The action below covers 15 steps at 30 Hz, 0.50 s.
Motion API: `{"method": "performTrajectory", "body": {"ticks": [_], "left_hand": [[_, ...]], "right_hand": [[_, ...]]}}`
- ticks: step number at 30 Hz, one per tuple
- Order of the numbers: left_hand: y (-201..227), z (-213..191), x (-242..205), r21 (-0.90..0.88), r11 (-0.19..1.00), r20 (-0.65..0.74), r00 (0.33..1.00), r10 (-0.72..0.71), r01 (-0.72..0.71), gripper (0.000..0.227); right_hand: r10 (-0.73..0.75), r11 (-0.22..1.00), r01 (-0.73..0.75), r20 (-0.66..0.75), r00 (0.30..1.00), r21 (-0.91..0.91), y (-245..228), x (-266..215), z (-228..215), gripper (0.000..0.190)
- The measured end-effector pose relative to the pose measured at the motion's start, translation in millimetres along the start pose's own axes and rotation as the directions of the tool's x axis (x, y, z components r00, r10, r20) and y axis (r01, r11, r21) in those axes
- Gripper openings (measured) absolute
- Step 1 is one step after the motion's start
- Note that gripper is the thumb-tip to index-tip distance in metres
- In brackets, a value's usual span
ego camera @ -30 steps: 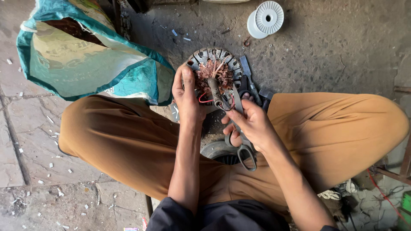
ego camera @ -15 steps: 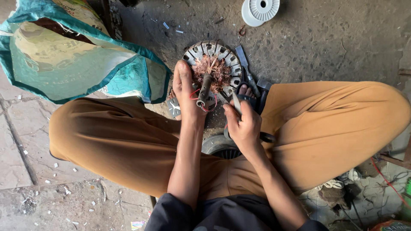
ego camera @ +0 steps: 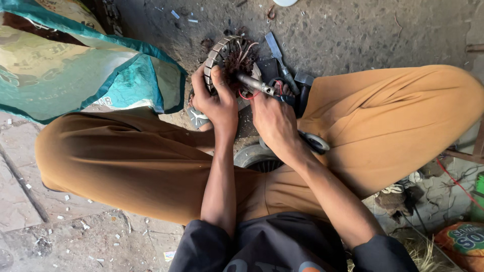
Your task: The person sits cross-legged on the floor and uses pliers to pull and cut copper wires from a circular electrical component. The person repeatedly rotates the component and continues removing wires throughout the clip.
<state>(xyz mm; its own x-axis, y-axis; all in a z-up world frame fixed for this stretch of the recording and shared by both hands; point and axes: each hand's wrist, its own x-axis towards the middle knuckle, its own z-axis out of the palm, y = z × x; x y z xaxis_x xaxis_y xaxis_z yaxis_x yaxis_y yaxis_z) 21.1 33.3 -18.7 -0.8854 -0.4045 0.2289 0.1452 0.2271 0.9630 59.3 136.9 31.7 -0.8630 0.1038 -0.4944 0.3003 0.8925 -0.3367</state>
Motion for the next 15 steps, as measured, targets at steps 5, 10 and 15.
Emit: {"method": "performTrajectory", "body": {"ticks": [5, 10, 15], "left_hand": [[-17, 17, 8, -0.239, 0.910, -0.060, 0.930, -0.362, 0.339, 0.029], [-29, 10, -11, -0.054, 0.961, -0.017, 0.962, -0.272, 0.270, 0.025], [-20, 15, -16, 0.104, 0.982, 0.085, 0.982, -0.169, 0.160, 0.024]], "right_hand": [[-0.282, 0.946, 0.307, -0.737, 0.614, -0.106, -6, 6, 19, 0.016], [-0.105, 0.946, 0.245, -0.514, 0.851, 0.213, 3, 6, 42, 0.016], [-0.083, 0.979, 0.148, -0.390, 0.917, 0.140, 22, 11, 33, 0.018]]}}
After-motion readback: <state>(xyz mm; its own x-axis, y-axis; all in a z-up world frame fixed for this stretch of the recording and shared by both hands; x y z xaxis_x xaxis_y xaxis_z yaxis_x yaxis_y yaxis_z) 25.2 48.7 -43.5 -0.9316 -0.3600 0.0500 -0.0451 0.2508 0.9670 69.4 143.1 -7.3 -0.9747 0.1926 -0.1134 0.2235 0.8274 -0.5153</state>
